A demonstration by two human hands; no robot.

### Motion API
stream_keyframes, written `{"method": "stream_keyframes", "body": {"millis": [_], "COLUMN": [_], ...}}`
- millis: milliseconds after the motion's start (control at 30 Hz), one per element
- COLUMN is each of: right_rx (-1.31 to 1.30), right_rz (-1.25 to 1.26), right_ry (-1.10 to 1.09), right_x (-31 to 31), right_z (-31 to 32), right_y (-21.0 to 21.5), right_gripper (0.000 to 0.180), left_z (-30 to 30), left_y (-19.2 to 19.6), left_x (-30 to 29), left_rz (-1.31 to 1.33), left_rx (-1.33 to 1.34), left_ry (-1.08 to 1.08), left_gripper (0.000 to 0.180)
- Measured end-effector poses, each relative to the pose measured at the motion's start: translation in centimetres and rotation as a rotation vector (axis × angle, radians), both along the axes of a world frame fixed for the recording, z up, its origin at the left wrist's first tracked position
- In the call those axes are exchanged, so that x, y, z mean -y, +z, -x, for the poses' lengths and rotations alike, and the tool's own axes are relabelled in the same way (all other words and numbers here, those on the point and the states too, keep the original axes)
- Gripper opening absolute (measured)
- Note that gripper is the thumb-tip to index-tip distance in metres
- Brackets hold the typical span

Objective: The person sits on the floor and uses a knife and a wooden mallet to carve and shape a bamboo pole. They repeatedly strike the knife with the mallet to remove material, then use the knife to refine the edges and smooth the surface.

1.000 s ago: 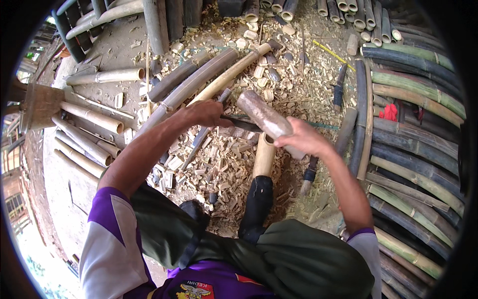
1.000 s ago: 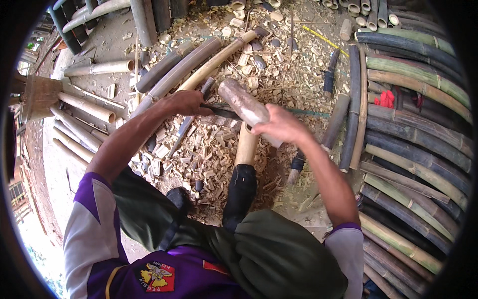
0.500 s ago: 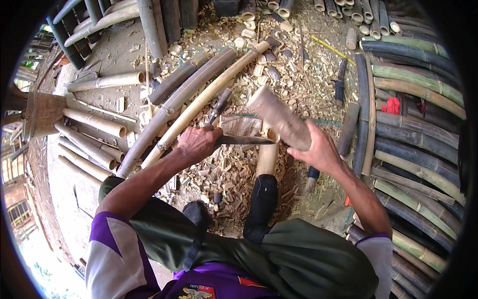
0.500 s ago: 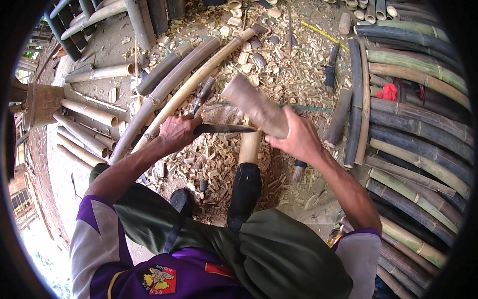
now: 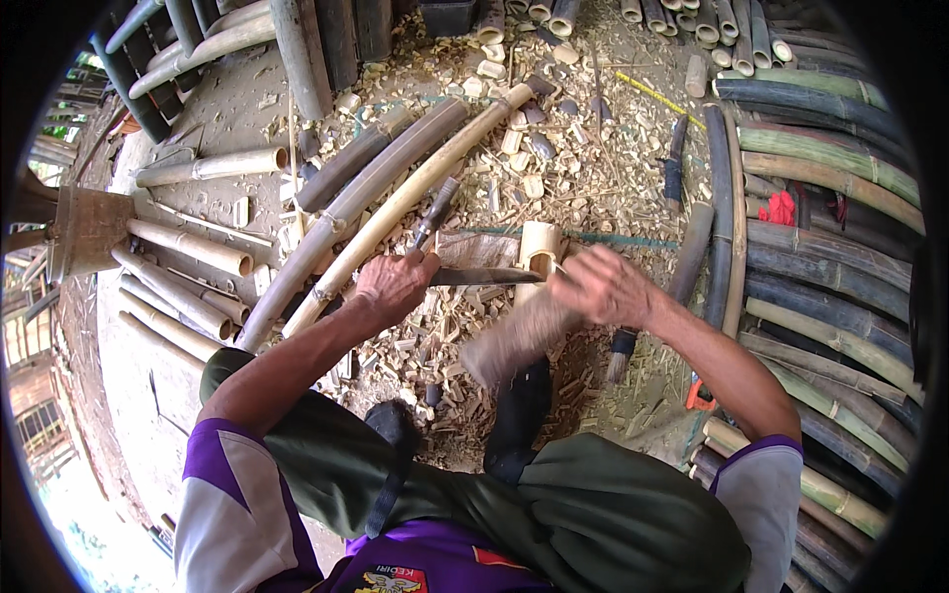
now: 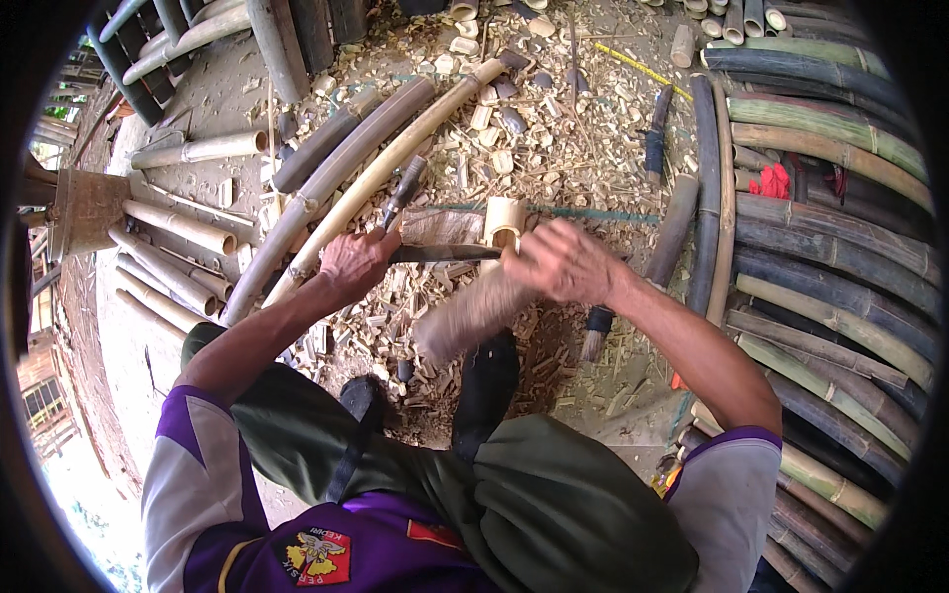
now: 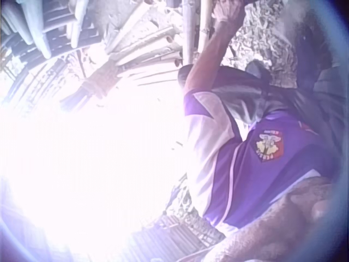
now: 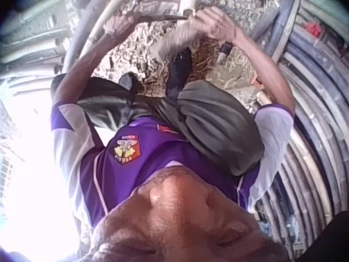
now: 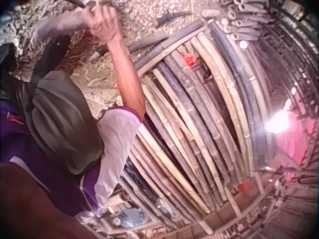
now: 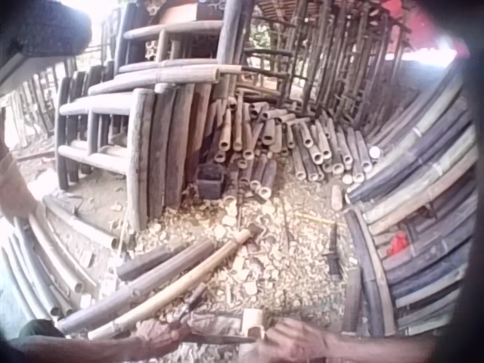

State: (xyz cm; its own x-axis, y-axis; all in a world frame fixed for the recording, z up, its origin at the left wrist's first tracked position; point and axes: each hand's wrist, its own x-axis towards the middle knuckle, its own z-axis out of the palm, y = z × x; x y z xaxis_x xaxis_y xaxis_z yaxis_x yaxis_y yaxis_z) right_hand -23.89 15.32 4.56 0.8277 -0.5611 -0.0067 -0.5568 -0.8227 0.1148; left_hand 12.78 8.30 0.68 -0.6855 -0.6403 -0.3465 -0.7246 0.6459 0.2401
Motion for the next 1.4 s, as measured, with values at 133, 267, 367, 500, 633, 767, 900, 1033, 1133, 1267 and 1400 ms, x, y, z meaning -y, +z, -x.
{"method": "stream_keyframes", "body": {"millis": [133, 267, 367, 500, 633, 767, 900, 1033, 1133, 1267, 1400], "right_rx": [0.011, 0.421, 0.730, 0.813, 0.952, 0.519, 0.859, 0.601, 0.440, 1.097, 0.458], "right_rz": [-0.032, -0.367, -0.492, -0.316, -0.615, -0.890, -0.716, -0.843, -0.805, -0.577, -0.766], "right_ry": [-0.188, -0.714, -1.064, -1.101, -1.213, -1.312, -1.150, -1.373, -1.260, -1.389, -1.220], "right_x": [2.5, 1.9, 1.3, -1.6, -6.0, -8.0, -6.7, -7.1, -6.4, -8.1, -9.2], "right_z": [-0.6, 0.9, 1.3, 3.2, 2.2, 1.0, 1.9, 0.8, 3.1, 1.3, 4.2], "right_y": [2.2, 5.6, 8.7, 7.5, 6.2, 6.0, 7.5, 7.2, 7.4, 5.6, 4.3], "right_gripper": [0.049, 0.056, 0.059, 0.090, 0.093, 0.082, 0.070, 0.065, 0.065, 0.073, 0.077], "left_z": [-1.7, -0.3, 2.2, 4.7, 5.7, 5.7, 5.4, 5.5, 5.6, 5.8, 6.1], "left_y": [-4.3, -2.7, -1.7, -0.9, -0.1, -0.8, -1.3, -1.9, -1.7, -1.9, -2.3], "left_x": [2.5, 6.0, 6.5, 5.4, 5.0, 5.6, 6.2, 6.3, 6.6, 6.9, 7.6], "left_rz": [-0.068, -0.332, -0.312, -0.238, -0.263, -0.347, -0.324, -0.365, -0.404, -0.434, -0.509], "left_rx": [-0.010, -0.440, -0.367, -0.222, -0.139, -0.118, -0.182, -0.141, -0.178, -0.128, -0.050], "left_ry": [0.099, -0.015, -0.018, -0.033, 0.021, 0.055, 0.031, 0.051, 0.000, 0.007, -0.005], "left_gripper": [0.012, 0.043, 0.053, 0.064, 0.064, 0.063, 0.062, 0.063, 0.063, 0.064, 0.067]}}
